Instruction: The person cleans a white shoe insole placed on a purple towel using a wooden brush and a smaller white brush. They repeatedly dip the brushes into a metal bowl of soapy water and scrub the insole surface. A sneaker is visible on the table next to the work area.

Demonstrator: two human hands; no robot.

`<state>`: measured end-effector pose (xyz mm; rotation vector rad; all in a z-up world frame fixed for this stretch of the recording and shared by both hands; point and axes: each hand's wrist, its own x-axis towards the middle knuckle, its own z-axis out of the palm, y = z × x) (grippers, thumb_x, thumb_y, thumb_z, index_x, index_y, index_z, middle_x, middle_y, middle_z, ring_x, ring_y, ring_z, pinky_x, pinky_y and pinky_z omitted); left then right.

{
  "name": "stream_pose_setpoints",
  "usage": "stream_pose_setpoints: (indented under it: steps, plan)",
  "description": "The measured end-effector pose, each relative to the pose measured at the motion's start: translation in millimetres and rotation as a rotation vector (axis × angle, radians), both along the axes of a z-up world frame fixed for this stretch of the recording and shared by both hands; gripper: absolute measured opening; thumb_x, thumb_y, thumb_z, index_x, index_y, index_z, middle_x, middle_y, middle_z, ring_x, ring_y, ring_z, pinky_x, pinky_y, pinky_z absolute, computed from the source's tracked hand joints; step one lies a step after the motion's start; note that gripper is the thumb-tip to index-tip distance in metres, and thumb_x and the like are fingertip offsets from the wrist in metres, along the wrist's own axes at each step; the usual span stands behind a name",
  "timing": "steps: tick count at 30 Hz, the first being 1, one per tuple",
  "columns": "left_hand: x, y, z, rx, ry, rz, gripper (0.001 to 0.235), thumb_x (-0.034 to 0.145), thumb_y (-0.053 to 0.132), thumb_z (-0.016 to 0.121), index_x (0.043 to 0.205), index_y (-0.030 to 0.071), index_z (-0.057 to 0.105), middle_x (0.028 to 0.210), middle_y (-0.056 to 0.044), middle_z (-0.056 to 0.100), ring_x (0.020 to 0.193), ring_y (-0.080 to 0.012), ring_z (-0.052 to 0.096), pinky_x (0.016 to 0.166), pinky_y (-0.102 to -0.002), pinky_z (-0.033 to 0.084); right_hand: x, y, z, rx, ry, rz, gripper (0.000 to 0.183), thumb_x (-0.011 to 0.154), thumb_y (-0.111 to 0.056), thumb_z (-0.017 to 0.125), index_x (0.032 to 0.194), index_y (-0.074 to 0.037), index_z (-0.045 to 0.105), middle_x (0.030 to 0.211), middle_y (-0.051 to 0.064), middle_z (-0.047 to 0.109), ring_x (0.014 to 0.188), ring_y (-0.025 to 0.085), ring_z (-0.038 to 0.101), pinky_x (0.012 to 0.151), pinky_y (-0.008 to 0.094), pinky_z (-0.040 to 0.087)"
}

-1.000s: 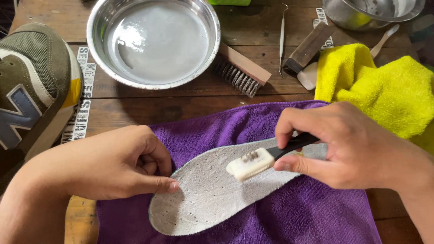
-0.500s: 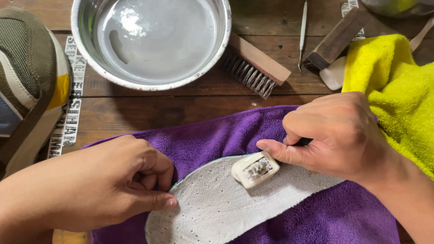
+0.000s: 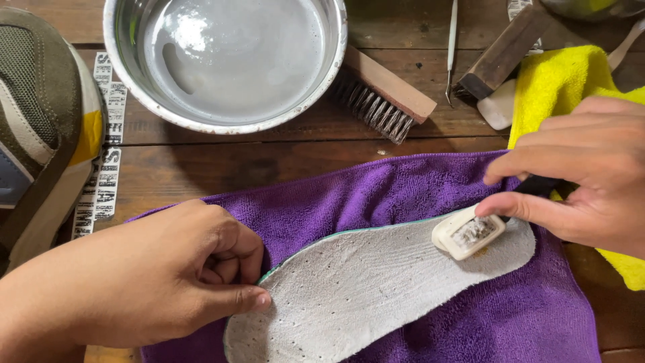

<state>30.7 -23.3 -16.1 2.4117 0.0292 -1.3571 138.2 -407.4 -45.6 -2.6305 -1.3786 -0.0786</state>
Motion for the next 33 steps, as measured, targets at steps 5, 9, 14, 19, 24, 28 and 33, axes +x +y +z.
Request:
stream_pose_setpoints:
  steps: [5,9,14,19,24,28,33]
  plan:
    - [-1,-6,4,0.084,0.006,-0.046,0.049,0.100,0.058,0.093,0.070,0.023,0.077,0.059,0.006,0.059,0.061,-0.0109,0.046,0.062,-0.027,0.043,-23,33,2,0.236,-0.047,0.006,0.048,0.107,-0.020,0.077,0.065,-0.003,0.061,0.066,0.007,0.057,0.066,0.027,0.045,0.072,0.045,0.033]
    - [-2,-5,0,0.045,0.014,-0.022,0.050,0.101,0.054,0.097,0.070,0.019,0.078,0.057,0.004,0.060,0.059,-0.0124,0.046,0.059,-0.028,0.043,-37,74,-5,0.306,-0.090,0.057,0.049,0.103,-0.001,0.084,0.059,-0.006,0.064,0.059,0.005,0.057,0.058,0.024,0.044,0.064,0.044,0.040]
    - [-2,-5,-11,0.109,0.001,-0.061,0.055,0.097,0.063,0.100,0.067,0.022,0.077,0.049,0.003,0.064,0.050,-0.0119,0.049,0.057,-0.024,0.049,-26,80,-22,0.317,-0.044,0.309,0.060,0.110,-0.014,0.078,0.062,-0.011,0.041,0.065,0.003,0.038,0.061,0.027,0.038,0.059,0.044,0.028]
    - [-7,9,-30,0.085,-0.067,-0.107,0.057,0.097,0.068,0.100,0.067,0.025,0.078,0.056,0.005,0.058,0.057,-0.0108,0.049,0.060,-0.026,0.048,-10,57,-18,0.249,-0.047,0.273,0.058,0.104,-0.011,0.083,0.056,-0.013,0.049,0.060,0.002,0.043,0.057,0.022,0.038,0.056,0.041,0.030]
    - [-5,8,-27,0.095,-0.052,-0.078,0.058,0.097,0.067,0.101,0.068,0.023,0.078,0.056,0.004,0.056,0.058,-0.0126,0.048,0.060,-0.027,0.048,7,20,-8,0.183,-0.002,0.215,0.055,0.102,-0.006,0.086,0.061,-0.010,0.050,0.060,0.003,0.043,0.059,0.025,0.036,0.068,0.043,0.032]
    - [-4,0,-12,0.039,-0.004,-0.002,0.055,0.101,0.055,0.104,0.069,0.016,0.081,0.052,-0.001,0.059,0.054,-0.0156,0.046,0.057,-0.029,0.045,6,19,-8,0.199,-0.033,0.189,0.056,0.100,-0.007,0.091,0.060,-0.009,0.052,0.060,0.003,0.047,0.059,0.027,0.038,0.069,0.044,0.034]
    - [-5,-2,-7,0.034,-0.002,0.031,0.056,0.100,0.052,0.105,0.068,0.014,0.081,0.052,-0.001,0.059,0.055,-0.0161,0.044,0.058,-0.029,0.045,-14,25,-4,0.254,0.037,0.160,0.057,0.105,-0.008,0.087,0.062,-0.006,0.050,0.063,0.005,0.049,0.061,0.027,0.040,0.069,0.043,0.036]
